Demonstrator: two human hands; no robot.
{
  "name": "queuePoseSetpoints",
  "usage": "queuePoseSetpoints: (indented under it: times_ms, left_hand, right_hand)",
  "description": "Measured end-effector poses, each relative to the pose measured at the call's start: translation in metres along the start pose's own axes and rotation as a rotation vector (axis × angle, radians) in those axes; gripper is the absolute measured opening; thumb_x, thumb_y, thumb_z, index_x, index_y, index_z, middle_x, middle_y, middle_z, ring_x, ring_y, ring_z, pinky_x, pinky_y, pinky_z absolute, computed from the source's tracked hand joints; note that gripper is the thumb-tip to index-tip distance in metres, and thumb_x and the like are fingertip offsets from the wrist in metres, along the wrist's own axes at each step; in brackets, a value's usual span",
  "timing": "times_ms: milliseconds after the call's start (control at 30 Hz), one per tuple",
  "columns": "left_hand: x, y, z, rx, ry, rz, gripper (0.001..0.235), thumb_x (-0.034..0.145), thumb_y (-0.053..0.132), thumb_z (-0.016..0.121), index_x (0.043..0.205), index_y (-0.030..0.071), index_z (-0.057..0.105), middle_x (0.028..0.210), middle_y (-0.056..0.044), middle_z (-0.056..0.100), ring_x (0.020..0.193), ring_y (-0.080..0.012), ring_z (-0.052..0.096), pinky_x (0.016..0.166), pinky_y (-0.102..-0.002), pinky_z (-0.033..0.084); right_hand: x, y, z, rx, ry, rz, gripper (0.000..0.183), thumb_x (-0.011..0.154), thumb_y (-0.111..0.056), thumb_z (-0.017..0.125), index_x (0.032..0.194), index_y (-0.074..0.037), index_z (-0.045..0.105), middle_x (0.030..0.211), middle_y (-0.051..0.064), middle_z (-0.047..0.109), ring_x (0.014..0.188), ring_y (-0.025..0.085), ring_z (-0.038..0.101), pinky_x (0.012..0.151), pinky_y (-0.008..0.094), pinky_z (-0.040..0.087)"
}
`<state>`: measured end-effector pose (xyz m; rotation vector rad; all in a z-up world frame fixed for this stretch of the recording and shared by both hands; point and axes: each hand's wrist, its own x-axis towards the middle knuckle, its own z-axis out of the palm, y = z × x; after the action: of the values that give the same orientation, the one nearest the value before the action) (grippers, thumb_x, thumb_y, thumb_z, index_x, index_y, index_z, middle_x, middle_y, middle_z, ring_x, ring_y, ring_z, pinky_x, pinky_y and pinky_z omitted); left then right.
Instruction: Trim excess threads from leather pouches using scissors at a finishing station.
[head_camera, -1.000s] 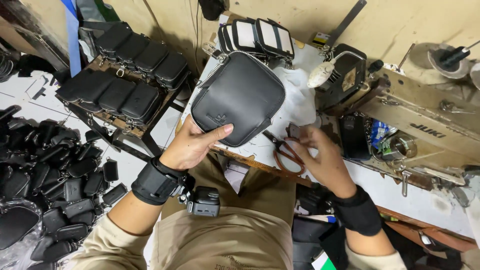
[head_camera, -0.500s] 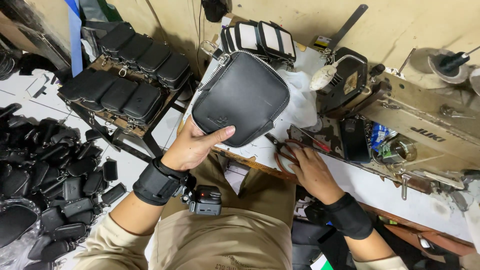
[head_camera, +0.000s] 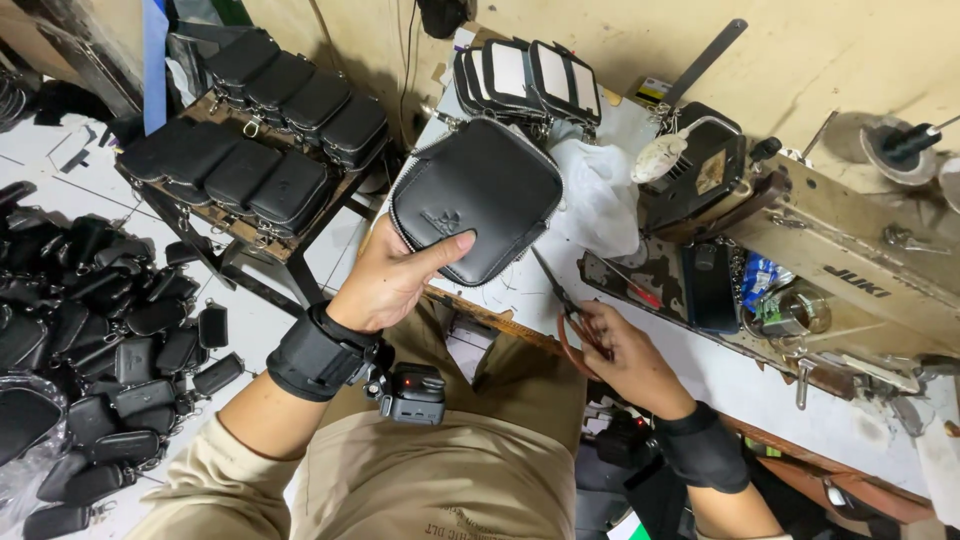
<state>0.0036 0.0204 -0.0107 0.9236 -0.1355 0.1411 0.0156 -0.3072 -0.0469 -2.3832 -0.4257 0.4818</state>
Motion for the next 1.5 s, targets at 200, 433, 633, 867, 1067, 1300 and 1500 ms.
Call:
queuePoseSetpoints:
  times_ms: [200, 433, 633, 867, 1067, 1300, 1500]
  left_hand:
    - [0.003, 0.015, 0.009, 0.102, 0.016, 0.058, 0.028, 0.088, -0.002, 0.077, 0.115, 0.0, 0.07, 0.102, -0.012, 0.075, 0.094, -0.0171, 0.073, 0.085, -0.036, 0.064]
    - [-0.001, 0.017, 0.016, 0.183, 0.007, 0.059, 0.025, 0.089, 0.0, 0.077, 0.113, 0.004, 0.073, 0.102, -0.009, 0.077, 0.093, -0.0135, 0.071, 0.083, -0.033, 0.063]
    - [-0.005, 0.017, 0.023, 0.238, -0.001, 0.067, 0.024, 0.087, 0.0, 0.079, 0.11, 0.004, 0.073, 0.101, -0.008, 0.077, 0.094, -0.0115, 0.069, 0.086, -0.032, 0.06]
    - [-0.006, 0.023, 0.028, 0.246, -0.024, 0.081, 0.024, 0.088, 0.0, 0.078, 0.112, 0.003, 0.073, 0.103, -0.009, 0.077, 0.097, -0.0119, 0.069, 0.089, -0.033, 0.059]
    - [-0.003, 0.01, 0.022, 0.19, -0.029, 0.065, 0.024, 0.089, -0.001, 0.076, 0.112, 0.002, 0.072, 0.101, -0.011, 0.077, 0.093, -0.0153, 0.071, 0.088, -0.035, 0.06]
    - [-0.004, 0.013, 0.023, 0.194, -0.016, 0.075, 0.023, 0.089, -0.002, 0.076, 0.111, 0.002, 0.073, 0.1, -0.01, 0.077, 0.093, -0.0142, 0.071, 0.088, -0.034, 0.06]
    - [-0.001, -0.004, 0.009, 0.2, -0.026, 0.078, 0.023, 0.089, -0.004, 0.075, 0.112, 0.002, 0.073, 0.099, -0.012, 0.077, 0.091, -0.0157, 0.072, 0.087, -0.035, 0.06]
  right_hand:
    - [-0.009, 0.014, -0.002, 0.222, 0.144, -0.109, 0.076, 0.078, 0.01, 0.068, 0.149, -0.01, 0.051, 0.091, 0.016, 0.069, 0.072, 0.023, 0.067, 0.07, 0.039, 0.058]
    - [-0.019, -0.011, -0.01, -0.031, 0.523, -0.352, 0.057, 0.073, -0.02, 0.094, 0.124, -0.008, 0.072, 0.095, 0.014, 0.072, 0.08, 0.03, 0.072, 0.068, 0.037, 0.059]
    - [-0.016, -0.026, -0.013, -0.495, 0.618, -0.506, 0.055, 0.078, -0.044, 0.085, 0.124, -0.018, 0.07, 0.098, 0.004, 0.062, 0.069, 0.027, 0.067, 0.058, 0.039, 0.056]
    - [-0.013, -0.024, -0.01, -0.685, 0.588, -0.492, 0.055, 0.081, -0.042, 0.073, 0.133, -0.026, 0.067, 0.098, 0.005, 0.056, 0.067, 0.03, 0.067, 0.057, 0.041, 0.058]
    - [-0.012, -0.005, -0.008, -0.741, 0.624, -0.484, 0.057, 0.081, -0.041, 0.072, 0.137, -0.03, 0.065, 0.097, 0.004, 0.054, 0.072, 0.03, 0.066, 0.059, 0.041, 0.057]
    - [-0.013, 0.006, -0.004, -0.73, 0.679, -0.48, 0.059, 0.079, -0.04, 0.075, 0.137, -0.031, 0.067, 0.096, 0.003, 0.054, 0.076, 0.029, 0.066, 0.064, 0.039, 0.057]
    - [-0.011, -0.001, -0.004, -0.743, 0.697, -0.511, 0.059, 0.076, -0.038, 0.078, 0.134, -0.028, 0.069, 0.094, 0.004, 0.054, 0.074, 0.029, 0.066, 0.063, 0.04, 0.056]
